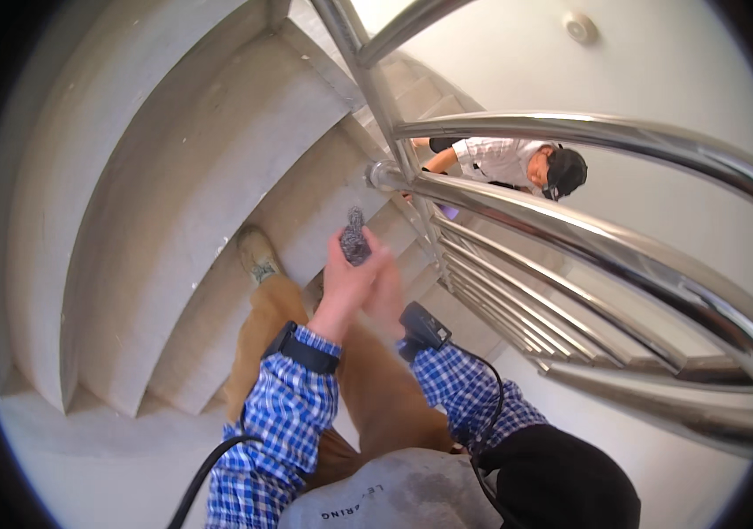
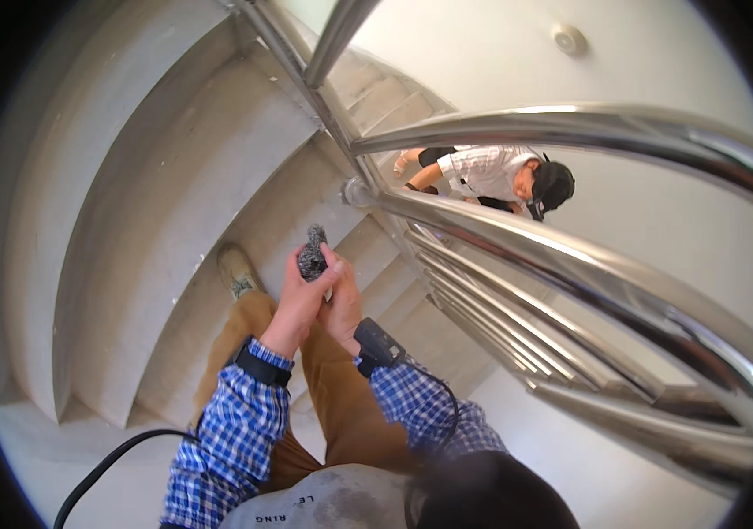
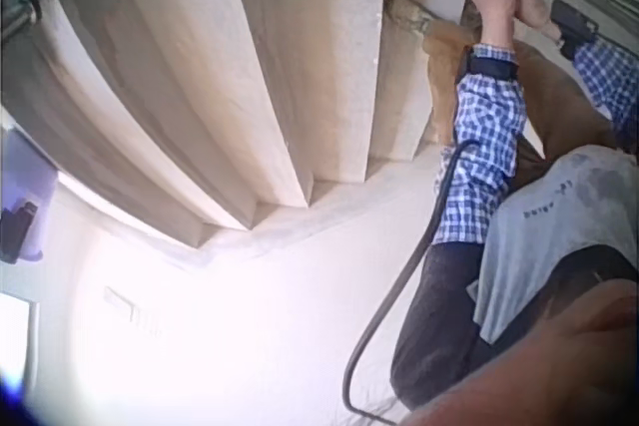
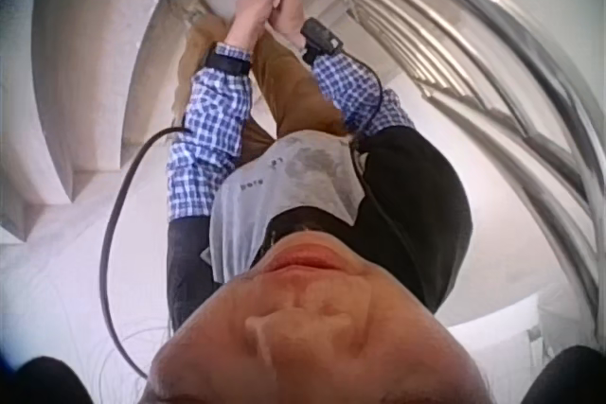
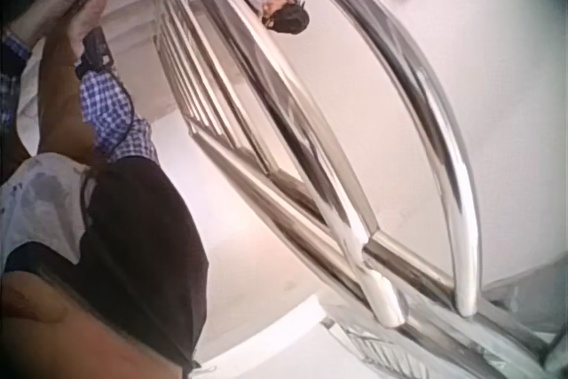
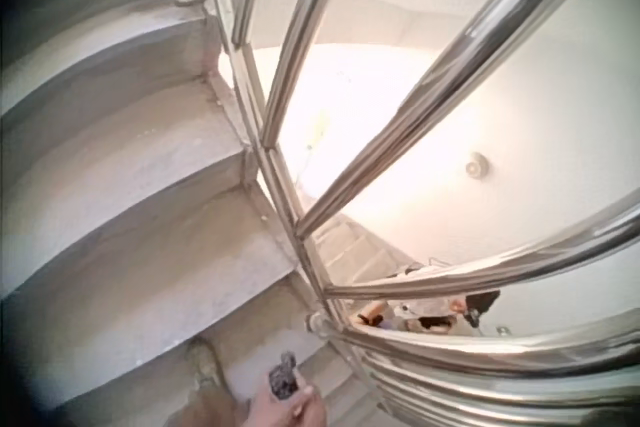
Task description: Cleaning the metal railings of a staircase using steel wool and a cloth.
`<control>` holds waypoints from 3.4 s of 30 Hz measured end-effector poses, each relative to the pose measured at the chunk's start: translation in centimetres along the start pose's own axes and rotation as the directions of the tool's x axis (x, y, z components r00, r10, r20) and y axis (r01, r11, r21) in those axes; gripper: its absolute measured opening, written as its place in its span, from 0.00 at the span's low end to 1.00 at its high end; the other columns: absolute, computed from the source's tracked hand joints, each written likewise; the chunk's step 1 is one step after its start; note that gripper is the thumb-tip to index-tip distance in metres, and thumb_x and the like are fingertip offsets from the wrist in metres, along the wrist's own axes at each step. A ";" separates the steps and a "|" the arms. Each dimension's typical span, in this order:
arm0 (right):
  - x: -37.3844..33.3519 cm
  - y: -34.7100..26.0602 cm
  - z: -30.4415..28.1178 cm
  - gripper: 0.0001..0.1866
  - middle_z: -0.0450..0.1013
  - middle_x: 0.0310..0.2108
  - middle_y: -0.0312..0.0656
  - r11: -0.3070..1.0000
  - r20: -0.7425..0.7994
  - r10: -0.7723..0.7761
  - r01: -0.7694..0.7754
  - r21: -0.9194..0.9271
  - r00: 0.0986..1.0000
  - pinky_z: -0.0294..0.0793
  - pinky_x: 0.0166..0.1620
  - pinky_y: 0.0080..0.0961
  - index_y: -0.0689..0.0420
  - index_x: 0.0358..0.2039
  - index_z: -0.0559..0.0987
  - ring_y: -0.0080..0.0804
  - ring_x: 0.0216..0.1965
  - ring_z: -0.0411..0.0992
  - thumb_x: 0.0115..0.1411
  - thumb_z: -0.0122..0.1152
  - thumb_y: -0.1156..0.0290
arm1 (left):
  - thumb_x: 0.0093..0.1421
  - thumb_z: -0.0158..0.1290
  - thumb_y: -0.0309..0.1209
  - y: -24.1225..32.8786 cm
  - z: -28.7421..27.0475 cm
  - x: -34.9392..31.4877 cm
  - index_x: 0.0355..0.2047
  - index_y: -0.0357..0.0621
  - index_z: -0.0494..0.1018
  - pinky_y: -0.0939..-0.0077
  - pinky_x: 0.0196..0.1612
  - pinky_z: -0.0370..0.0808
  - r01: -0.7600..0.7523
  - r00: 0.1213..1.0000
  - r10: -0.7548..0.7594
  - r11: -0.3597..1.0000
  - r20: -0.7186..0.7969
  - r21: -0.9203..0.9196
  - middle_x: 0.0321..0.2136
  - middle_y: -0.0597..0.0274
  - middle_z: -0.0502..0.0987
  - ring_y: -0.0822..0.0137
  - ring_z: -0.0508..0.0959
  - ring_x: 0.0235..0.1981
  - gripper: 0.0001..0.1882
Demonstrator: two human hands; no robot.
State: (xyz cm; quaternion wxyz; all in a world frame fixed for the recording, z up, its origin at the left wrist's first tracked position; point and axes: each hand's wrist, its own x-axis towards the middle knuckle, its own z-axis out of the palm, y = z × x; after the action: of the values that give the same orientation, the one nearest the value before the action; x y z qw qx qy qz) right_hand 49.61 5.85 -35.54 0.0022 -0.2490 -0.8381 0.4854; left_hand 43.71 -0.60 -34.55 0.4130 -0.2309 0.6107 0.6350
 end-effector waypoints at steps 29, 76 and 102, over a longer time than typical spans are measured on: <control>-12.2 14.8 -12.7 0.21 0.65 0.48 0.41 0.716 0.005 0.698 -0.698 -0.001 0.716 0.69 0.43 0.22 0.58 0.49 0.70 0.30 0.50 0.64 0.53 0.55 0.78 | 0.61 0.42 0.29 -12.1 17.3 13.2 0.47 0.35 0.61 0.73 0.49 0.61 -0.453 0.873 0.374 0.859 -0.313 -0.238 0.41 0.56 0.64 0.65 0.64 0.42 0.15; -9.1 17.6 -5.8 0.14 0.74 0.34 0.38 0.543 0.232 0.775 -0.807 0.232 0.588 0.68 0.37 0.17 0.62 0.44 0.73 0.21 0.36 0.70 0.58 0.54 0.73 | 0.57 0.49 0.29 -14.6 10.5 24.0 0.42 0.42 0.71 0.71 0.40 0.70 -0.472 0.837 0.489 0.872 -0.246 0.125 0.37 0.50 0.75 0.55 0.74 0.38 0.13; 3.0 22.2 0.2 0.27 0.63 0.49 0.42 0.534 -0.045 0.759 -0.582 0.613 0.649 0.68 0.42 0.24 0.57 0.57 0.60 0.27 0.46 0.65 0.59 0.52 0.64 | 0.46 0.45 0.19 -17.2 8.5 15.9 0.36 0.41 0.72 0.65 0.42 0.70 -0.193 0.979 0.192 0.981 0.061 -0.003 0.35 0.50 0.75 0.51 0.74 0.39 0.16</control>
State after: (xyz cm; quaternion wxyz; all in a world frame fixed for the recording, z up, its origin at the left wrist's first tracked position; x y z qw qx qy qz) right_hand 56.14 15.94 -54.51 0.0141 -0.6154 -0.4864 0.6201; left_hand 50.61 9.97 -56.10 0.3683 -0.1507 0.6183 0.6778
